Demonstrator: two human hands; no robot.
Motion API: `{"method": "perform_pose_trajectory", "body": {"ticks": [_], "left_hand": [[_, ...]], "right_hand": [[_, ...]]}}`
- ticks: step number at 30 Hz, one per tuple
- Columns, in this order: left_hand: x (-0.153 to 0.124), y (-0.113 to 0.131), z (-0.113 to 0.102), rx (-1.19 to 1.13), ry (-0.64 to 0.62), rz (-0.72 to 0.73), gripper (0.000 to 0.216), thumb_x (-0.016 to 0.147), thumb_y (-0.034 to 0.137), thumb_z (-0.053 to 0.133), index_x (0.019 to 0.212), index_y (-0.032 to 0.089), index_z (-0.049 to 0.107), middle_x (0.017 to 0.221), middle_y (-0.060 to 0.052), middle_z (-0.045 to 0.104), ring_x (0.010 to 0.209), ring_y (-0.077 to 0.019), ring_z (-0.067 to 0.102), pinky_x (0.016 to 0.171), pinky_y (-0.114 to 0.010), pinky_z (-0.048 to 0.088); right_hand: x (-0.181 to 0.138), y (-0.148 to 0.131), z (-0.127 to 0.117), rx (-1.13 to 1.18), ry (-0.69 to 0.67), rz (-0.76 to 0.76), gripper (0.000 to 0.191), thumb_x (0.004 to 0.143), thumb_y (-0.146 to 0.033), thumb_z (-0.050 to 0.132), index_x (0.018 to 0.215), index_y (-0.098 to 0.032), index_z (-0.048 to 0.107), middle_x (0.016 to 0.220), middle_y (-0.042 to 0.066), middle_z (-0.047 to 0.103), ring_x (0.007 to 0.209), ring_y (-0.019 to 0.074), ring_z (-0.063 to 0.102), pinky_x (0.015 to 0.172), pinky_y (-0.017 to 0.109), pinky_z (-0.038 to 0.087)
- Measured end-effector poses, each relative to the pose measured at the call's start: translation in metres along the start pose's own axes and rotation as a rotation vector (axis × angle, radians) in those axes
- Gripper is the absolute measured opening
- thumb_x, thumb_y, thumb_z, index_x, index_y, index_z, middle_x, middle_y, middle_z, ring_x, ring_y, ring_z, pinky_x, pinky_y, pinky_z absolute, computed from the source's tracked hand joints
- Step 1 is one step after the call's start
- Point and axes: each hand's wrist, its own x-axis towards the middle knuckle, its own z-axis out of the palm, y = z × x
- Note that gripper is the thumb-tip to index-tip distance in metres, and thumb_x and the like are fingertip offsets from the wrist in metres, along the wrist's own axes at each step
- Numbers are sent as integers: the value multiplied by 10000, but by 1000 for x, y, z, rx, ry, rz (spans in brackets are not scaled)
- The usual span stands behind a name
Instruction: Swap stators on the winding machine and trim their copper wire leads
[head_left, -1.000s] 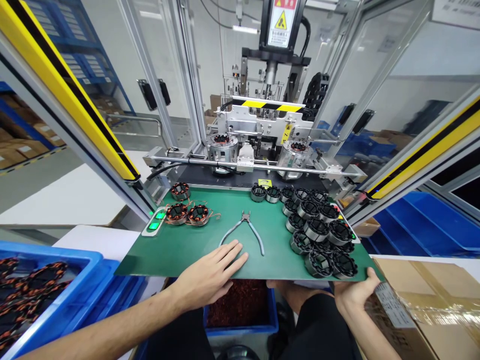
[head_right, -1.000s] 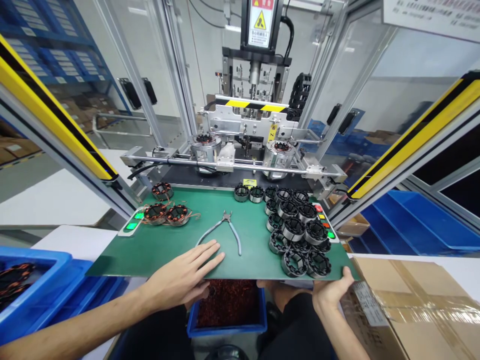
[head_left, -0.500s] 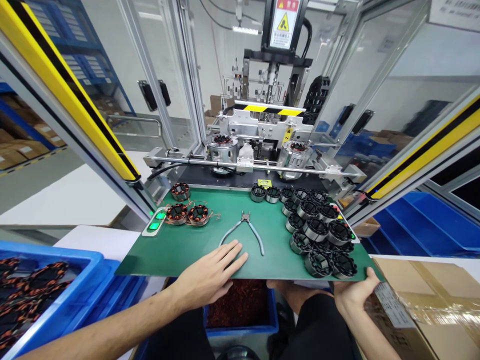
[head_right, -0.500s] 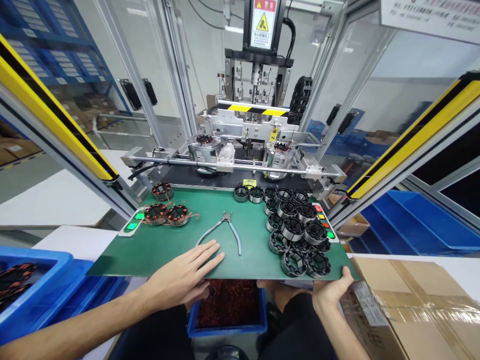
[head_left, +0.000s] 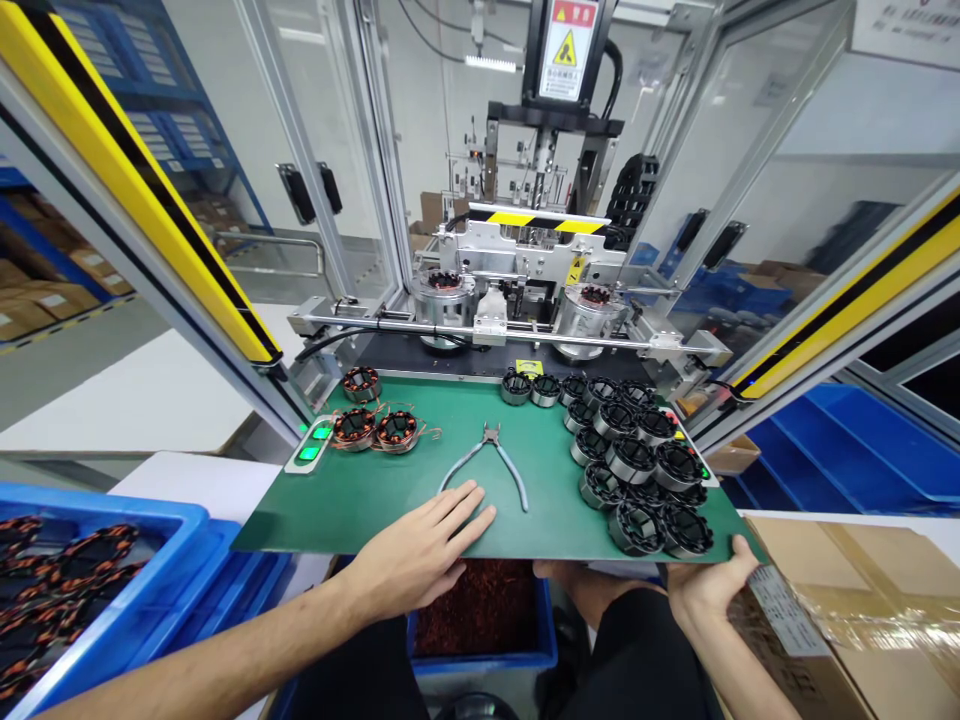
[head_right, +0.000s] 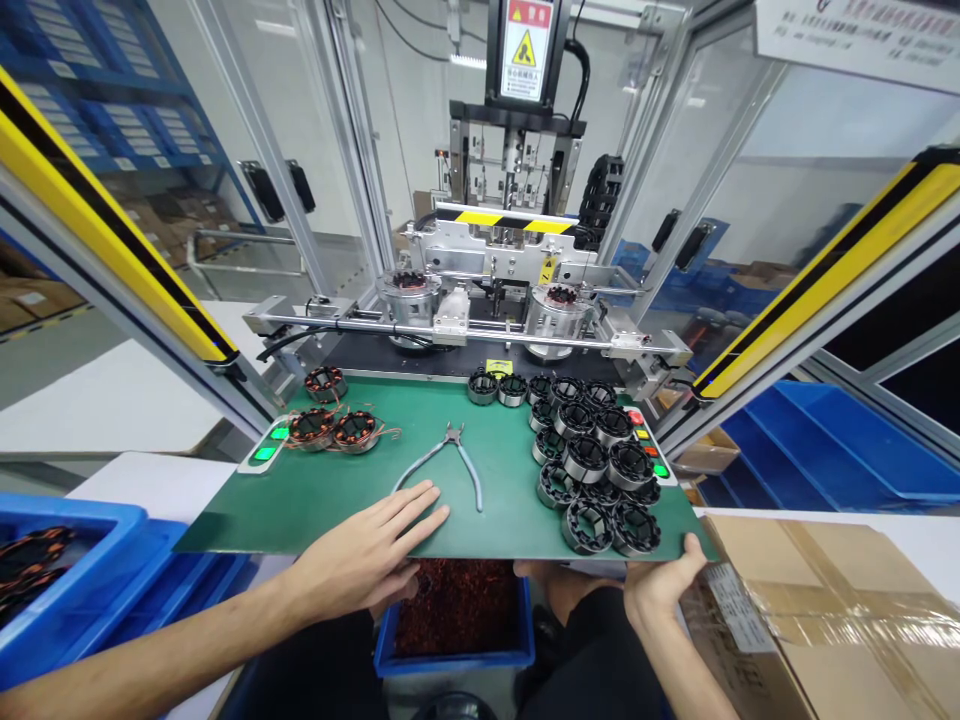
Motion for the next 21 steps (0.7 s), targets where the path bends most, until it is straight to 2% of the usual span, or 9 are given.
{"method": "perform_pose_trajectory", "body": {"ticks": [7, 13, 21], "left_hand": [[0, 1, 0, 9, -1, 5, 769, 1043, 376, 643, 1704, 132, 335, 1731, -219, 439, 1637, -366, 389, 1321, -477, 333], [2, 1, -1, 17, -4, 2, 783, 1034, 365, 652, 1705, 131, 325, 1735, -218, 434, 1633, -368, 395, 1315, -478, 344], [2, 1, -3, 31, 12, 17, 753, 1063, 415, 621, 1694, 115, 340, 1723, -227, 447, 1620, -374, 416, 1313, -477, 341]], "right_hand": [[3, 2, -4, 2, -7, -7, 576, 778, -660, 585, 1157, -244, 707, 1301, 65, 749, 1310, 301, 659, 1123, 531, 573], [1, 1, -1, 11, 8, 3, 558, 841, -618, 530, 1192, -231, 729, 1293, 54, 757, 1300, 272, 671, 1184, 495, 530], [-2, -1, 0, 3, -24, -23, 559, 860, -605, 512, 1213, -236, 739, 1302, 40, 759, 1329, 275, 656, 1224, 515, 496]]}}
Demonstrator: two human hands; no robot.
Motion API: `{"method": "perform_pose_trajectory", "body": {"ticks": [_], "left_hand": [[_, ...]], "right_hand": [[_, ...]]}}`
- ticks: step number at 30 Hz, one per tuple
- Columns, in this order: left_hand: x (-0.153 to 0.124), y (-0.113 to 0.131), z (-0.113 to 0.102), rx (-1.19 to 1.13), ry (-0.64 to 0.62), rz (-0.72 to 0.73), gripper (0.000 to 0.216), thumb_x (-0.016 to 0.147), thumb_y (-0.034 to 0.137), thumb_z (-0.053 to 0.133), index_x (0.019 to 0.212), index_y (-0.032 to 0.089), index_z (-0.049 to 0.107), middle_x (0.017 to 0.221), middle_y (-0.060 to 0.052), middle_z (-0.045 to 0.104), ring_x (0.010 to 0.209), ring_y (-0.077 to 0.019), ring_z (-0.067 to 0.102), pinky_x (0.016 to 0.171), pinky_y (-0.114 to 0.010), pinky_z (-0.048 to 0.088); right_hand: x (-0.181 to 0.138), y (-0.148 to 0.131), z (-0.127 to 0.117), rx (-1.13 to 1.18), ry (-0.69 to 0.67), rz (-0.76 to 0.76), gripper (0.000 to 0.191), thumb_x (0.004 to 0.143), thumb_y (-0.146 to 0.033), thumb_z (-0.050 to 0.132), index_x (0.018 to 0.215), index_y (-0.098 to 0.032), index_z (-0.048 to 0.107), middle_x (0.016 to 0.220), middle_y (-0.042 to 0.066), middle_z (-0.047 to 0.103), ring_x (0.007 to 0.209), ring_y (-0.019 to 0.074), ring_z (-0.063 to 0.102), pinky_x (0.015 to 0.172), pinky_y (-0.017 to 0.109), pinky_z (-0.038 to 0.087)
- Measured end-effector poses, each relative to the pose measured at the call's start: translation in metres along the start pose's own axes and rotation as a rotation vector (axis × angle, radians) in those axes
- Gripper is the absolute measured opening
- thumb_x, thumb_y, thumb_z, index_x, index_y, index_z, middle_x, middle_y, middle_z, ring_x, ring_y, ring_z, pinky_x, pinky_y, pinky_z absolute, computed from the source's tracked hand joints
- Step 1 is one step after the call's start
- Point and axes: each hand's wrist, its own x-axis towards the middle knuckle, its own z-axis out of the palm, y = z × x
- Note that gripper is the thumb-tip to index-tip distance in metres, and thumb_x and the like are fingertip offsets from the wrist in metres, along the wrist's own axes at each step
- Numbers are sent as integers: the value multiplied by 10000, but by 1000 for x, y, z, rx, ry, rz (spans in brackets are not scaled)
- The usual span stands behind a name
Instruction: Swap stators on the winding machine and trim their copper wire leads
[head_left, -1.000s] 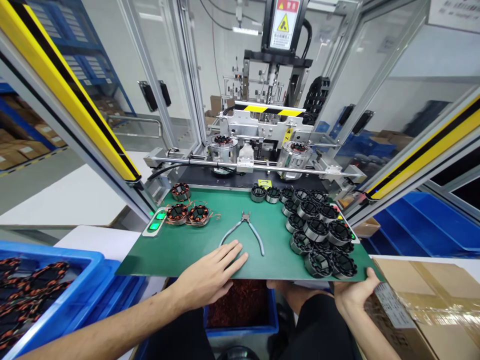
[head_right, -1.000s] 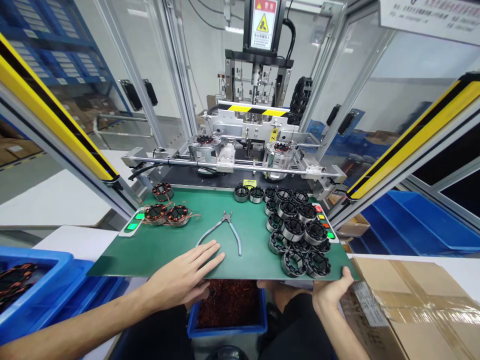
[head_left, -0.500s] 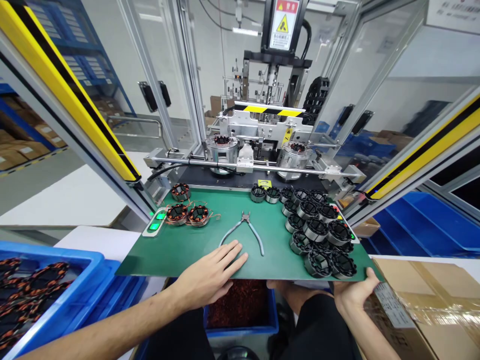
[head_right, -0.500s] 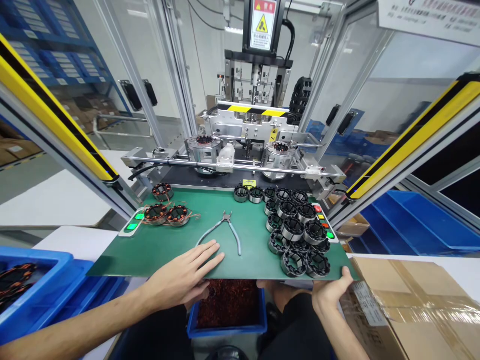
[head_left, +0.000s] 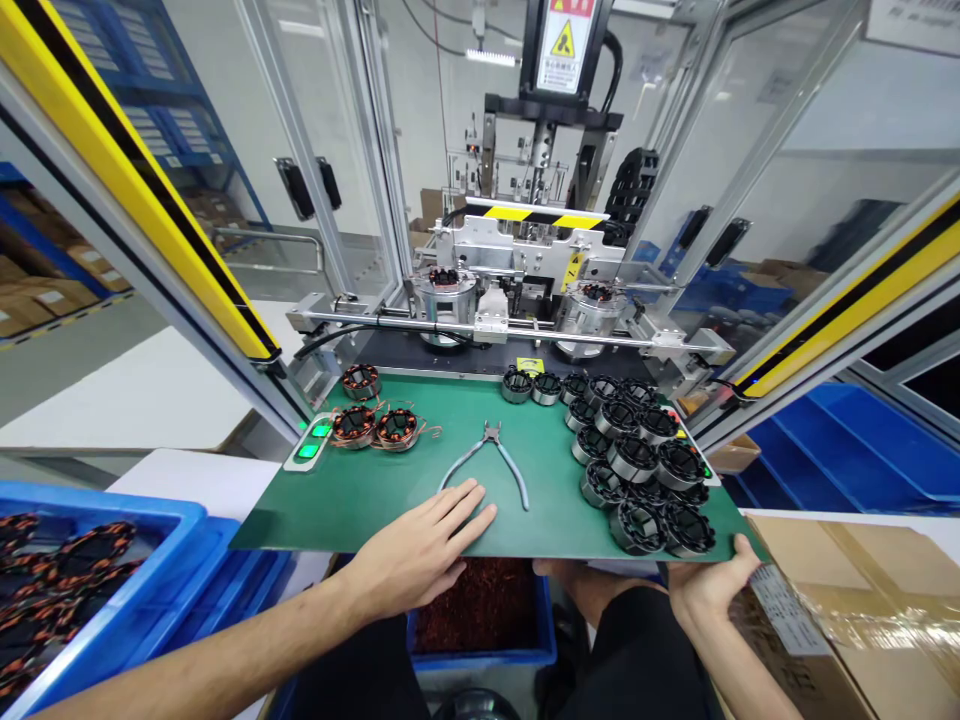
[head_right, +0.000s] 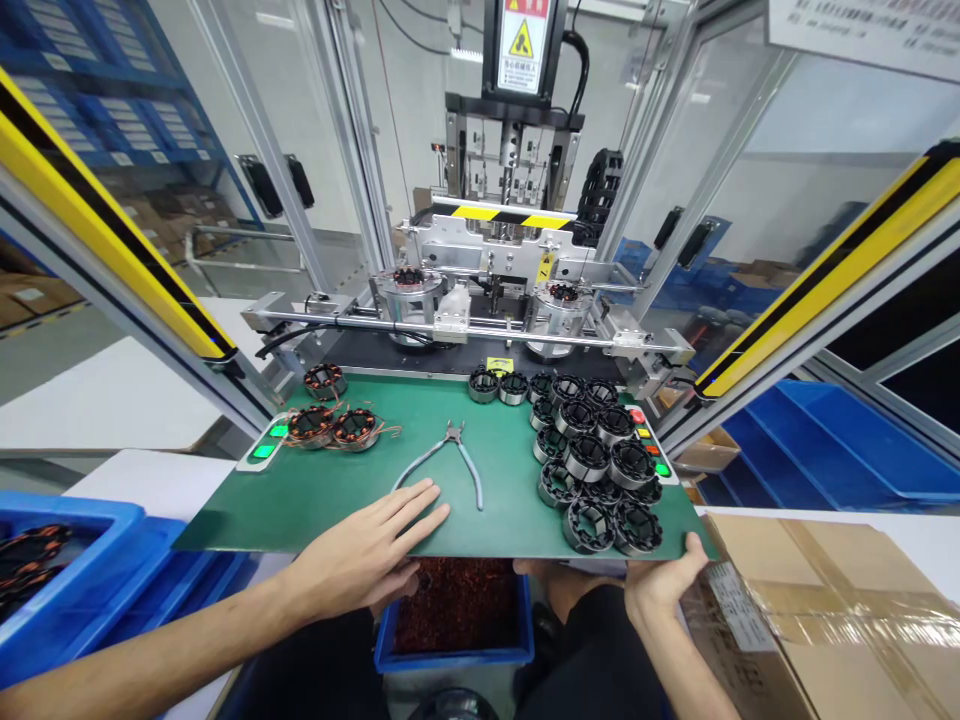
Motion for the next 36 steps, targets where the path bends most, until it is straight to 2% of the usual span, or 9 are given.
{"method": "perform_pose_trajectory", "body": {"ticks": [8, 17, 29, 36], "left_hand": [[0, 1, 1, -17, -5, -5, 797, 1016, 346, 673, 1697, 115, 330, 1726, -234, 440, 1623, -384, 409, 1314, -486, 339], [2, 1, -2, -14, -55, -12, 815, 967, 271, 683, 1685, 113, 331, 1724, -248, 437, 1616, -399, 423, 1299, -505, 377], [0, 0, 0, -5, -29, -8, 761, 1040, 401, 655, 1682, 114, 364, 1726, -228, 444, 1620, -387, 414, 1309, -496, 364], [0, 1, 0, 2, -20, -2, 763, 1043, 407, 648, 1682, 109, 357, 1724, -227, 446, 1616, -382, 422, 1309, -487, 367]], "right_hand": [[-1, -2, 3, 2, 21, 18, 536, 865, -589, 490, 1173, -229, 742, 1280, 44, 761, 1319, 272, 662, 1218, 508, 499], [2, 1, -1, 24, 12, 12, 560, 815, -627, 565, 1173, -229, 730, 1295, 56, 753, 1308, 282, 659, 1168, 497, 540], [4, 2, -2, 60, 1, -7, 541, 798, -606, 583, 1157, -225, 719, 1298, 60, 754, 1319, 294, 653, 1134, 523, 572], [2, 0, 0, 42, 46, 14, 502, 835, -582, 537, 1124, -225, 741, 1268, 41, 764, 1319, 248, 659, 1187, 449, 533]]}}
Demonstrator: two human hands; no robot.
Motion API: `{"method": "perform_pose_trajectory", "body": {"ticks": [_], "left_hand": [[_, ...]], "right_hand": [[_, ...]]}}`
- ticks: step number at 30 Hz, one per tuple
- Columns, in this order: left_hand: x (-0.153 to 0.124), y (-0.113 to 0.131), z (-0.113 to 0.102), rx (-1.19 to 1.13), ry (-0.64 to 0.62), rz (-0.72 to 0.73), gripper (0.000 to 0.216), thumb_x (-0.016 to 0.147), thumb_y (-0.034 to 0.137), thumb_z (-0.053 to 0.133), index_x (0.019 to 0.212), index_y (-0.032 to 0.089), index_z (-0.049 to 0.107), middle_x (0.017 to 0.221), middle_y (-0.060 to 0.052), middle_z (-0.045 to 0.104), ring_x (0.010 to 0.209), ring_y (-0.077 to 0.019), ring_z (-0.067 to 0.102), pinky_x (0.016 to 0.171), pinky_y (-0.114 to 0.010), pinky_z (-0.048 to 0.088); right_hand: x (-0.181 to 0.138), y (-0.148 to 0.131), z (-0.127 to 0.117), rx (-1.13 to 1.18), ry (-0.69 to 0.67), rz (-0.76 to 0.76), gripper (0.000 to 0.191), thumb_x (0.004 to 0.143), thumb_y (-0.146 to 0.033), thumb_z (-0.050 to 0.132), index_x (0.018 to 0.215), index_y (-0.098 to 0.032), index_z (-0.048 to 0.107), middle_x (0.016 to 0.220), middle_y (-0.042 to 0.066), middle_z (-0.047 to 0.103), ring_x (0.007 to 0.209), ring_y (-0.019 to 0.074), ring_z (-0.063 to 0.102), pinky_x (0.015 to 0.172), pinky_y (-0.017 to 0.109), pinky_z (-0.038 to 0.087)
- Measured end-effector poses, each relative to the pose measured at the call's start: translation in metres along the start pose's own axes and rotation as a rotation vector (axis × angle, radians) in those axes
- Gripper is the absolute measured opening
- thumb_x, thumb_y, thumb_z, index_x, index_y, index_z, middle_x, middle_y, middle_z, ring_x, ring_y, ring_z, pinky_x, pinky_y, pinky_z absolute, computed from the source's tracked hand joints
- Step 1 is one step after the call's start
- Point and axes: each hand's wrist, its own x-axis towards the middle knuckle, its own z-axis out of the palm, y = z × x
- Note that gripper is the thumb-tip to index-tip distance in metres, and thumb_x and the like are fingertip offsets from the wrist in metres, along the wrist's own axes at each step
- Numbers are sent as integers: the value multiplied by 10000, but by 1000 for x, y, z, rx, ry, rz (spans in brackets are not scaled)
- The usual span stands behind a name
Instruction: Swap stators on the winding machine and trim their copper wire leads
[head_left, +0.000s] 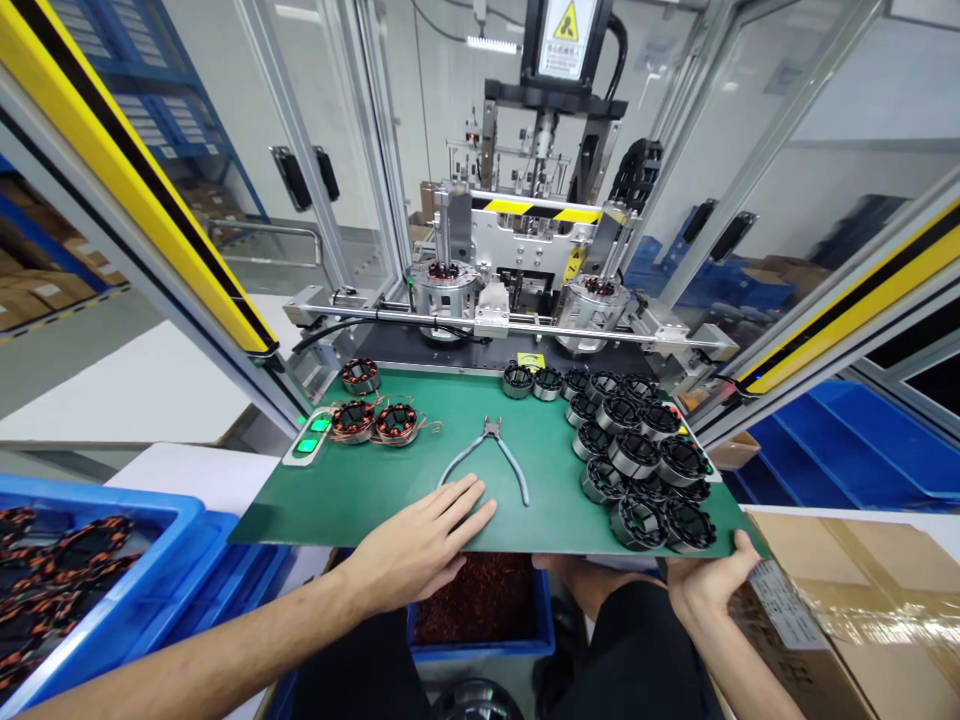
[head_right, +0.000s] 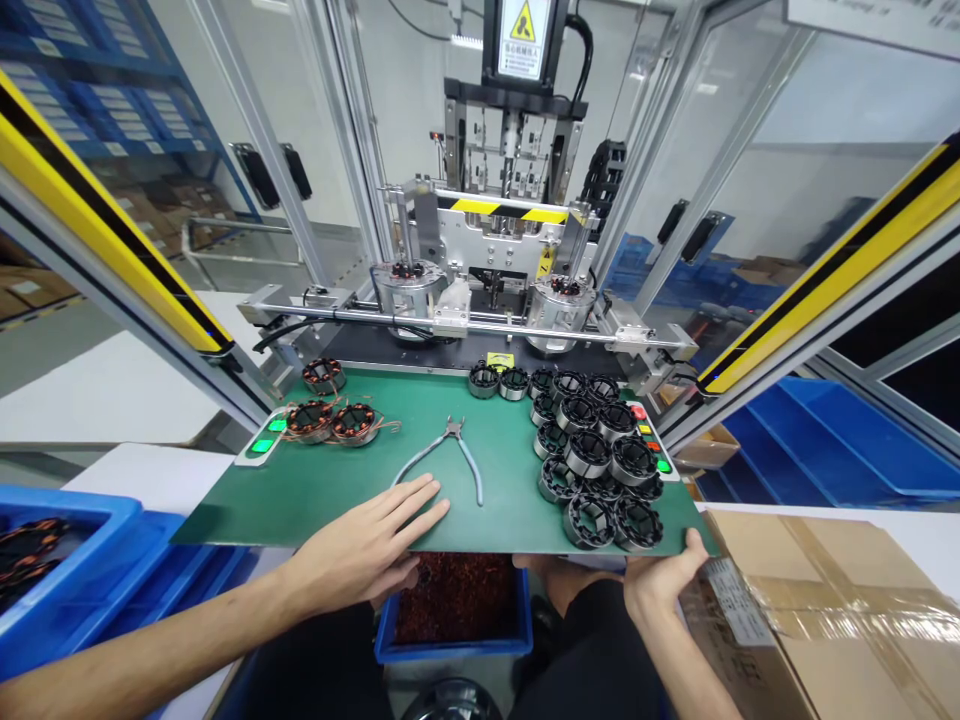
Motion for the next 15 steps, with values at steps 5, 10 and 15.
{"method": "perform_pose_trajectory", "body": {"ticks": [5, 10, 15], "left_hand": [[0, 0, 1, -9, -5, -8, 758, 1041, 396, 650, 1685, 118, 362, 1737, -216, 432, 1627, -382, 402, 1321, -497, 348], [1, 0, -2, -2, -5, 3, 754, 1039, 400, 657, 1673, 107, 375, 1720, -223, 454, 1611, -389, 428, 1305, -499, 371], [2, 0, -4, -3, -2, 5, 734, 1044, 392, 645, 1667, 106, 383, 1718, -224, 458, 1613, -380, 427, 1303, -494, 371]], "right_hand": [[1, 0, -1, -2, -1, 10, 511, 844, -586, 539, 1147, -227, 740, 1259, 47, 769, 1296, 260, 670, 1152, 464, 562], [-3, -1, 2, -17, 11, 2, 510, 862, -575, 506, 1143, -224, 747, 1258, 49, 769, 1291, 259, 675, 1185, 473, 537], [-8, -5, 6, -24, 9, 36, 498, 883, -557, 479, 1143, -231, 751, 1237, 40, 778, 1307, 249, 672, 1245, 476, 478]]}}
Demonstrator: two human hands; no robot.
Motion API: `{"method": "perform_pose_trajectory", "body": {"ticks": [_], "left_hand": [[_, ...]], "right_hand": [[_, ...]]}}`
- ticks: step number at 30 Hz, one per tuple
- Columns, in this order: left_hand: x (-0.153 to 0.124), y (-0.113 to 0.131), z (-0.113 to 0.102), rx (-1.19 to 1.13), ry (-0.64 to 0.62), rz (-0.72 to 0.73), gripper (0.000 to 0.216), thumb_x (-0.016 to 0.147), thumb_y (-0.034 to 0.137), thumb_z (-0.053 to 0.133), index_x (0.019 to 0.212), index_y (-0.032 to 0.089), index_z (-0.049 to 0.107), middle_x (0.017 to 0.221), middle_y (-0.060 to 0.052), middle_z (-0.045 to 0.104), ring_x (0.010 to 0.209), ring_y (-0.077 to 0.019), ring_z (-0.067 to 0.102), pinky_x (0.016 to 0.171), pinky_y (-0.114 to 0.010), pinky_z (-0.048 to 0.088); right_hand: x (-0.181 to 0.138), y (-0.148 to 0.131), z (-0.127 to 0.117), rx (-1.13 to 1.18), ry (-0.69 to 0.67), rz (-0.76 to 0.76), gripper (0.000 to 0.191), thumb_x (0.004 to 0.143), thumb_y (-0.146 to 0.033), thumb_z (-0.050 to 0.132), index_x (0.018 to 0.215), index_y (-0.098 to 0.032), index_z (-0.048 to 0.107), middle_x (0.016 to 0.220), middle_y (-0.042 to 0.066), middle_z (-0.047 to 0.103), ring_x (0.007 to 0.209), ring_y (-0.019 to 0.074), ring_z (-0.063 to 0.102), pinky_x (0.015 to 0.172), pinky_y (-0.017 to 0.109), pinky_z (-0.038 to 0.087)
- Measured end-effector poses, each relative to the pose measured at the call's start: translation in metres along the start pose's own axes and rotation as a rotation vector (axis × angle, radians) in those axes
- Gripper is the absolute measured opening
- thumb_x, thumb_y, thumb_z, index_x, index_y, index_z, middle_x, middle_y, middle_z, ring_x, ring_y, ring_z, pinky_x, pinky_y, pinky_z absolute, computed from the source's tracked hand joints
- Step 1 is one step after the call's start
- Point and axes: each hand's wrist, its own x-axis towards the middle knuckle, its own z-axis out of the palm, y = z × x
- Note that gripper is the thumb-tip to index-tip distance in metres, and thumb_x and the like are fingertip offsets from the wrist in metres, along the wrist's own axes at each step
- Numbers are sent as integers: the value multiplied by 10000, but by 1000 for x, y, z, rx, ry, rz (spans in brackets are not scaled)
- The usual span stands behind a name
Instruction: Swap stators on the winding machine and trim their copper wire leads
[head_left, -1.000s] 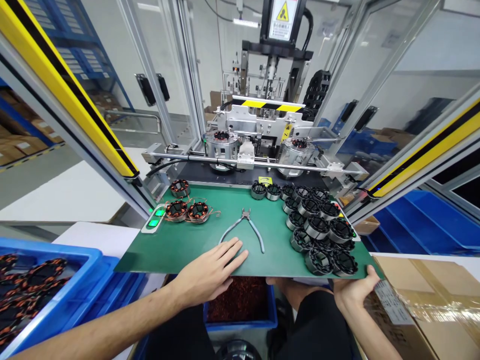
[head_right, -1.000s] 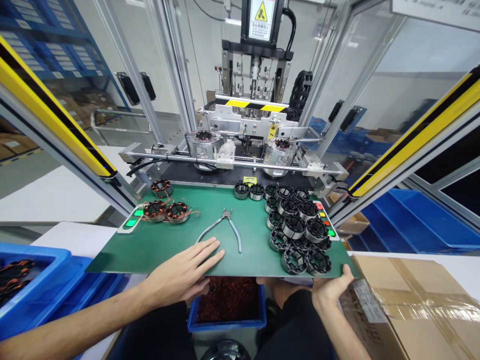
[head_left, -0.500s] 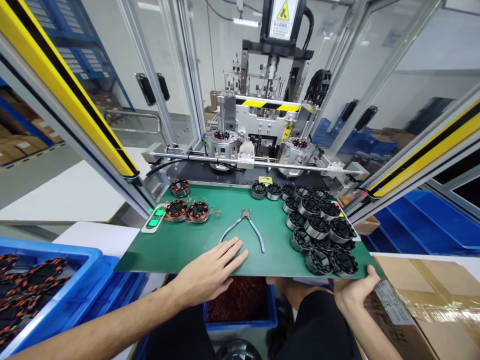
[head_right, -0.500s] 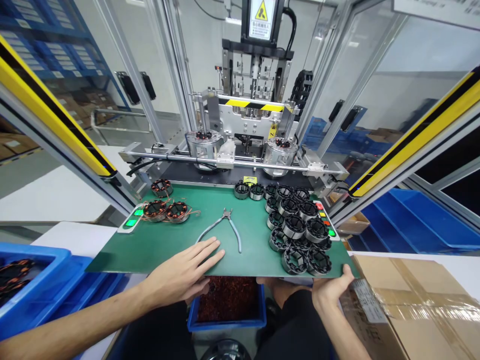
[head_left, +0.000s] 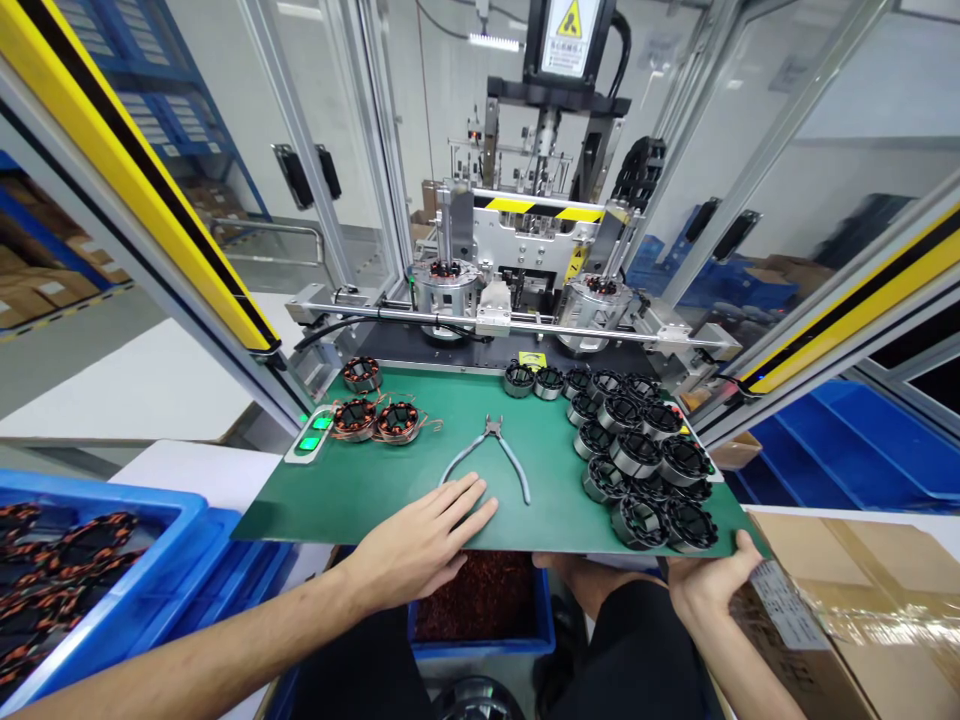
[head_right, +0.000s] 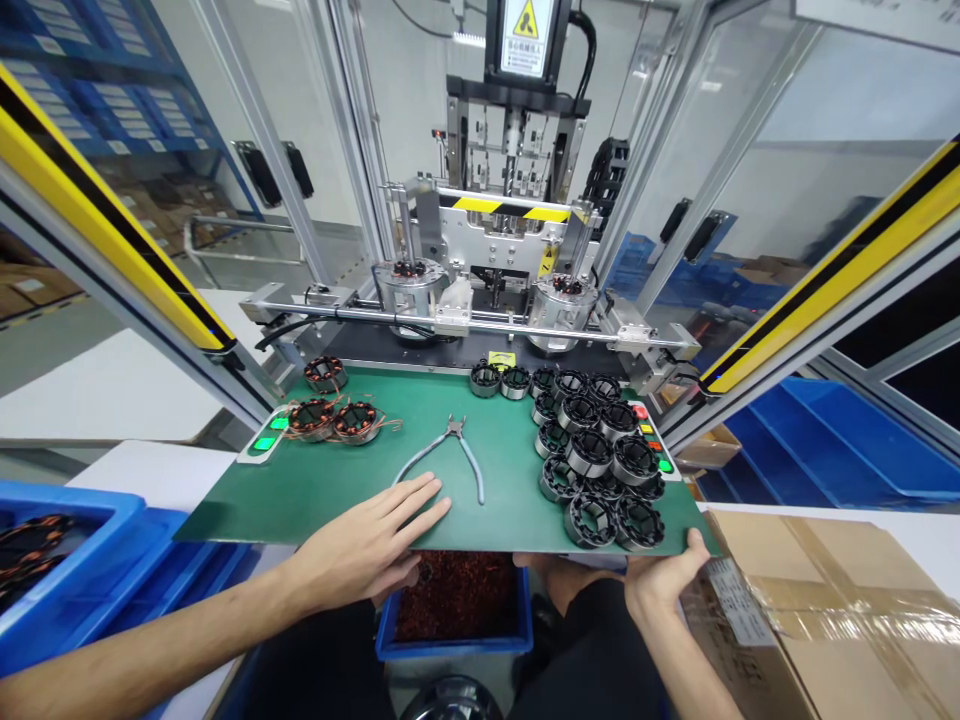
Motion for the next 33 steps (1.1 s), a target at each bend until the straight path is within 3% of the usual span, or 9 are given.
{"method": "perform_pose_trajectory", "body": {"ticks": [4, 9, 14, 21, 33], "left_hand": [[0, 0, 1, -5, 4, -5, 728, 1038, 388, 652, 1661, 114, 395, 1719, -219, 459, 1614, -383, 424, 1303, -494, 369], [-1, 0, 1, -8, 7, -7, 742, 1023, 383, 675, 1657, 113, 398, 1708, -220, 473, 1595, -389, 452, 1292, -498, 387], [0, 0, 2, -17, -4, -8, 738, 1020, 380, 679, 1653, 115, 405, 1711, -218, 469, 1598, -382, 449, 1296, -493, 385], [-1, -1, 5, -49, -3, -11, 727, 1045, 388, 645, 1669, 119, 387, 1734, -224, 433, 1631, -377, 396, 1324, -500, 339], [-1, 0, 4, -29, -8, -6, 736, 1050, 412, 644, 1667, 107, 384, 1731, -232, 434, 1631, -386, 392, 1327, -498, 328]], "right_hand": [[0, 1, -1, -3, 0, -7, 499, 890, -564, 475, 1156, -241, 748, 1241, 33, 775, 1313, 245, 671, 1267, 475, 450], [1, 4, -2, -5, -31, -45, 542, 851, -599, 515, 1180, -230, 738, 1281, 56, 757, 1307, 267, 663, 1185, 492, 533], [1, 5, -2, -11, -27, -47, 543, 843, -624, 525, 1156, -233, 736, 1279, 48, 759, 1325, 268, 653, 1265, 500, 448], [4, 5, -4, 16, -70, -78, 573, 796, -633, 578, 1176, -230, 722, 1300, 57, 748, 1306, 294, 653, 1149, 527, 554], [4, 4, -4, 12, -68, -77, 589, 775, -644, 593, 1161, -222, 734, 1305, 82, 749, 1341, 324, 644, 1117, 557, 582]]}}
